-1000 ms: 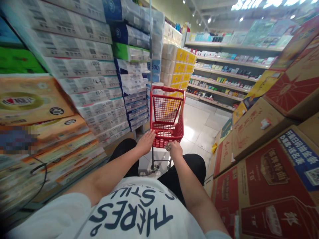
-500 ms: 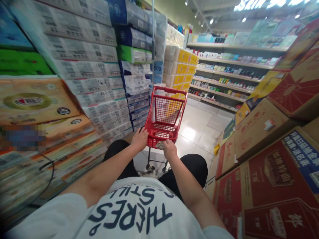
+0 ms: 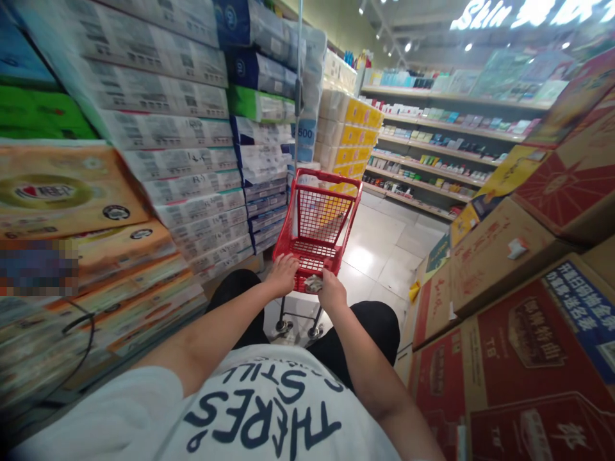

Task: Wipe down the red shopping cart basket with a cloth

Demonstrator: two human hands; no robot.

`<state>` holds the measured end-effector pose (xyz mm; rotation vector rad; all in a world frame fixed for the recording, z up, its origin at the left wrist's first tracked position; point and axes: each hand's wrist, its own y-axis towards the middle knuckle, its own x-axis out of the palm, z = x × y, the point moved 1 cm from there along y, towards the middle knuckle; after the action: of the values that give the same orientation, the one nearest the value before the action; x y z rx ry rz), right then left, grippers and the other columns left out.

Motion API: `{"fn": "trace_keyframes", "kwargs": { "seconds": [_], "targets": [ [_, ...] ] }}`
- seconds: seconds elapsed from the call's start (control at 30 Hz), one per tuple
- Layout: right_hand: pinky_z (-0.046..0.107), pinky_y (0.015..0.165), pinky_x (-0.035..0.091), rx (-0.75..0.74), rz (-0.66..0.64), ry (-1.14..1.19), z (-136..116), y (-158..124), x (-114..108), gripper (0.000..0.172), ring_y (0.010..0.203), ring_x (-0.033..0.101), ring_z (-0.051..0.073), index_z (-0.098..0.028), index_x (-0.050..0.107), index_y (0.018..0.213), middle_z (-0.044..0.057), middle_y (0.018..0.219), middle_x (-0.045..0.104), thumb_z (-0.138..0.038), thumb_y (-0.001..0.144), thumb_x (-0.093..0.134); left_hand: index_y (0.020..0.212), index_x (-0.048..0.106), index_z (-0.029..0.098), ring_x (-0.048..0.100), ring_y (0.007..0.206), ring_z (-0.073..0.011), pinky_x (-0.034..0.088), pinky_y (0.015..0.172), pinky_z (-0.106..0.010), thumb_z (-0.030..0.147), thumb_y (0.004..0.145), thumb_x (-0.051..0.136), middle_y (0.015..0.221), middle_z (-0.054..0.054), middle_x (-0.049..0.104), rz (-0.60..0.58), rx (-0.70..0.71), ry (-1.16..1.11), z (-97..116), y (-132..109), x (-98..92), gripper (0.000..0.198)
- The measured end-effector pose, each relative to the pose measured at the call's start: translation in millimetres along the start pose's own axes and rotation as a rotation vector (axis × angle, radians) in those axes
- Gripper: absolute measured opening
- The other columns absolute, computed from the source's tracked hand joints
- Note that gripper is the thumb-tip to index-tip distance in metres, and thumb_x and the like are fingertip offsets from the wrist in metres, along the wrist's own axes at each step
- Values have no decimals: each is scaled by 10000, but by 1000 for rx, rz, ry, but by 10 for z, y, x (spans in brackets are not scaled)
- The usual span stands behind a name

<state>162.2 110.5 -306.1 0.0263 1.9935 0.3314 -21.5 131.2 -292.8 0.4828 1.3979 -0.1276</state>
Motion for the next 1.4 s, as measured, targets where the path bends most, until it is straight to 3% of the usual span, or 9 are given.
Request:
{"fn": "trace_keyframes", "kwargs": {
  "seconds": [0.23, 0.47, 0.53, 0.7, 0.83, 0.97, 1.13, 1.3, 1.4],
  "targets": [
    [293, 800, 464, 44, 6, 21, 146, -128, -60, 579, 994, 615, 205, -217, 475, 1259, 85, 1196, 625, -140, 702, 615, 1290, 489, 95, 284, 1388, -265, 152, 1183, -453, 118, 735, 490, 1424, -118, 448, 0, 107, -14, 94, -16, 49, 555],
    [276, 838, 455, -103, 95, -72, 75, -284, 63, 625, 1051, 571, 196, -176, 419, 1344, 97, 1172, 619, -61, 734, 497, 1305, 484, 123, 326, 1364, -248, 198, 1162, -448, 112, 783, 454, 1394, -123, 475, 6, 145, 26, -88, 2, 69, 523],
    [272, 840, 447, -176, 159, -110, 84, -279, 112, 559, 1014, 565, 185, -165, 447, 1319, 87, 1115, 633, -56, 771, 450, 1307, 489, 145, 345, 1353, -256, 234, 1144, -444, 131, 816, 439, 1400, -116, 468, -1, 124, 44, -150, 24, 88, 494],
    [257, 771, 406, -307, 263, -286, 100, -152, 231, 253, 880, 530, 179, -187, 626, 987, 65, 935, 628, -92, 854, 433, 1403, 400, 202, 284, 1397, -267, 203, 1159, -446, 99, 843, 403, 1472, -97, 372, 56, 32, 72, -235, -12, 175, 569],
    [287, 752, 377, -298, 218, -388, -11, -48, 247, 179, 855, 498, 195, -187, 640, 945, 78, 901, 615, -140, 866, 486, 1449, 319, 255, 179, 1441, -264, 201, 1166, -454, 68, 803, 447, 1488, -85, 340, 80, 75, 17, -223, -64, 199, 685],
    [321, 824, 375, -328, 161, -428, -107, -14, 208, 280, 969, 485, 221, -204, 581, 1157, 97, 1012, 605, -202, 919, 433, 1414, 380, 219, 154, 1446, -289, 220, 1162, -462, 62, 816, 430, 1491, -110, 338, 21, 47, -32, -172, -33, 137, 620],
    [283, 708, 424, -215, -53, -455, -29, -52, 262, 254, 942, 506, 210, -199, 604, 1090, 107, 1072, 593, -149, 878, 474, 1398, 394, 181, 135, 1448, -314, 219, 1159, -488, 65, 815, 453, 1492, -143, 337, 2, 21, -62, -136, -26, 72, 597],
    [265, 760, 436, -280, 26, -444, -49, -46, 242, 327, 1005, 488, 208, -210, 539, 1212, 107, 1109, 577, -164, 914, 415, 1381, 408, 192, 133, 1449, -307, 217, 1161, -504, 62, 811, 452, 1487, -131, 341, 17, 1, -58, -169, -42, 73, 586],
    [260, 708, 441, -263, -34, -445, -60, -49, 250, 296, 987, 495, 210, -211, 568, 1167, 100, 1109, 577, -170, 917, 414, 1383, 403, 189, 134, 1448, -311, 211, 1162, -504, 61, 813, 440, 1481, -136, 345, 3, 3, -51, -183, -38, 65, 585]
  ]
}}
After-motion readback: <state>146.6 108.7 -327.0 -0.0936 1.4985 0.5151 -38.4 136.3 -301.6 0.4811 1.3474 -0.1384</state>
